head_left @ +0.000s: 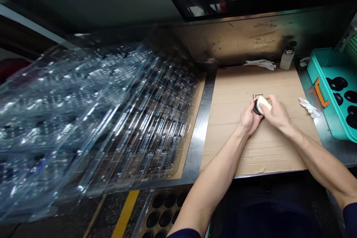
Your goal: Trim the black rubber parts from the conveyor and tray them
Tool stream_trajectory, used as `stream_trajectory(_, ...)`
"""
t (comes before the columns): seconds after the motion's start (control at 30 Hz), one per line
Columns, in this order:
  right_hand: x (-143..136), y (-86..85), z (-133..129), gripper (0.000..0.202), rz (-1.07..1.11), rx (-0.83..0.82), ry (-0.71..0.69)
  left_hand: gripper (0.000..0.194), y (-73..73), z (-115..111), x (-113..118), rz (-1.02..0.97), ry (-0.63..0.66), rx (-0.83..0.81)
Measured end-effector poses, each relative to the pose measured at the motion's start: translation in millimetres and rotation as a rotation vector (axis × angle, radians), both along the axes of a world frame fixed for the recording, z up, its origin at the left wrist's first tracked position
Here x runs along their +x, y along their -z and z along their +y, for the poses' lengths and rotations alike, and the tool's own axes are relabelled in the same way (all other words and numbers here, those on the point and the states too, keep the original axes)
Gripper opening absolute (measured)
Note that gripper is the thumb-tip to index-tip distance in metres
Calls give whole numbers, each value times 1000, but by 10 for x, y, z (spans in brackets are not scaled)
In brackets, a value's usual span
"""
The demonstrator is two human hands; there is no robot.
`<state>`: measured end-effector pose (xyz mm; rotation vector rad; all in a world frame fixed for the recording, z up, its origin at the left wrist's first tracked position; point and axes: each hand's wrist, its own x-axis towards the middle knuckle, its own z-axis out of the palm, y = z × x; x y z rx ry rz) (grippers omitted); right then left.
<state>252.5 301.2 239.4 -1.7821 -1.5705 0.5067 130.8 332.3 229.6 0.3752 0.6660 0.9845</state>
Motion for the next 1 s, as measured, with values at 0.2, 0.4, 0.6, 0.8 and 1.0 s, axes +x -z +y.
stream_trajectory(0.2, 306, -14, 102, 31, 38, 19, 160, 45, -126, 132, -110, -61, 27, -256)
stream_trajectory(0.4, 502, 50, 202, 32, 142, 75, 232, 58, -325, 172, -276, -203, 83, -429)
stream_trajectory(0.6, 463, 86, 195, 32, 61, 49, 219, 63, -383, 147, -285, -173, 123, -405)
stream_trajectory(0.8, 556, 127, 226, 36, -171, 22, 235, 44, -329, 157, -337, 207, 169, -64)
stream_trajectory(1.0, 532, 23, 163, 38, -360, -220, 179, 42, -223, 66, -1098, 1222, 529, 929)
